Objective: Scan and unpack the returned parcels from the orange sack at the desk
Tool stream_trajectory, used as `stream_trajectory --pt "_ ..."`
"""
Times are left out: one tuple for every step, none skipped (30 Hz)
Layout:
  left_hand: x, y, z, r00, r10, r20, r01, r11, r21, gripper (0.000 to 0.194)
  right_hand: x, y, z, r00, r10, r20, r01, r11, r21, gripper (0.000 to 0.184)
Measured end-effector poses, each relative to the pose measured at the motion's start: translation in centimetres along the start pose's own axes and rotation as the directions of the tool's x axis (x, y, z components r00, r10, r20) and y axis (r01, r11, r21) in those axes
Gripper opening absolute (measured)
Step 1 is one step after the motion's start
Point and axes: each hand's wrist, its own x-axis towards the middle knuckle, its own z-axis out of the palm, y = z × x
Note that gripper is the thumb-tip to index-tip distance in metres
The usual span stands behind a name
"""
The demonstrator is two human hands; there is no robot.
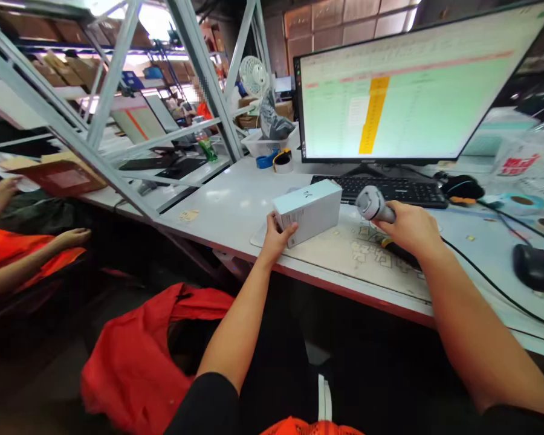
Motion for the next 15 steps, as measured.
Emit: stream_trajectory --pt "0.0 0.0 -0.1 1.0 -0.011 0.004 0.011 1.0 0.007 0.091 0.6 1.6 -0.3 0.99 0.141 0.027 -0.141 0.99 -0.015 0.051" --pt "0.1 -0.1 -0.1 1.0 -0.021 0.012 0.021 1.0 0.011 0.091 1.0 3.1 -0.5 0.963 0.264 0.06 -0.263 0.965 -0.026 0.055" --pt "0.1 -0.2 -0.2 0.999 -0.027 0.021 0.027 1.0 0.012 0.089 1.3 4.7 -0.6 0.927 0.362 0.096 -0.361 0.932 -0.028 0.058" --pt "0.1 -0.2 -0.2 0.999 -0.029 0.03 0.029 1.0 0.01 0.088 1.4 6.1 -0.5 0.892 0.433 0.13 -0.434 0.901 -0.022 0.06" --pt "0.1 -0.3 -0.3 0.999 -0.028 0.035 0.028 1.0 0.01 0.086 1.4 7.3 -0.4 0.858 0.488 0.16 -0.493 0.87 -0.013 0.061" --pt "0.1 -0.4 -0.3 0.999 -0.027 0.035 0.026 1.0 0.014 0.085 1.3 8.4 -0.1 0.83 0.526 0.186 -0.535 0.845 -0.003 0.061" --pt "0.1 -0.5 -0.4 0.999 -0.027 0.033 0.027 0.999 0.022 0.085 1.0 9.2 0.3 0.808 0.553 0.204 -0.565 0.825 0.002 0.063" --pt "0.1 -0.5 -0.4 0.999 -0.028 0.028 0.028 0.999 0.028 0.085 0.7 9.9 0.9 0.79 0.576 0.21 -0.59 0.808 0.0 0.068" --pt "0.2 -0.6 -0.4 0.999 -0.03 0.025 0.029 0.999 0.03 0.085 0.3 10.5 1.5 0.778 0.593 0.205 -0.605 0.796 -0.007 0.074" --pt "0.2 -0.7 -0.5 0.999 -0.033 0.032 0.032 0.999 0.03 0.085 0.0 11.0 2.1 0.776 0.6 0.195 -0.609 0.793 -0.012 0.08" --pt "0.2 -0.7 -0.5 0.998 -0.037 0.045 0.036 0.999 0.025 0.085 -0.2 11.7 2.8 0.776 0.603 0.182 -0.611 0.791 -0.015 0.086" --pt "0.2 -0.7 -0.5 0.997 -0.041 0.059 0.04 0.999 0.018 0.085 -0.3 12.4 3.5 0.778 0.605 0.168 -0.612 0.791 -0.012 0.091" --pt "0.1 -0.7 -0.5 0.997 -0.044 0.07 0.043 0.999 0.009 0.086 -0.3 13.2 4.2 0.773 0.612 0.168 -0.62 0.785 -0.007 0.097" --pt "0.1 -0.6 -0.5 0.996 -0.045 0.077 0.045 0.999 0.001 0.086 -0.2 14.2 4.7 0.763 0.62 0.182 -0.631 0.776 0.001 0.103" --pt "0.0 -0.5 -0.5 0.996 -0.044 0.081 0.045 0.999 -0.007 0.087 0.1 15.1 5.0 0.753 0.626 0.201 -0.642 0.767 0.014 0.109"
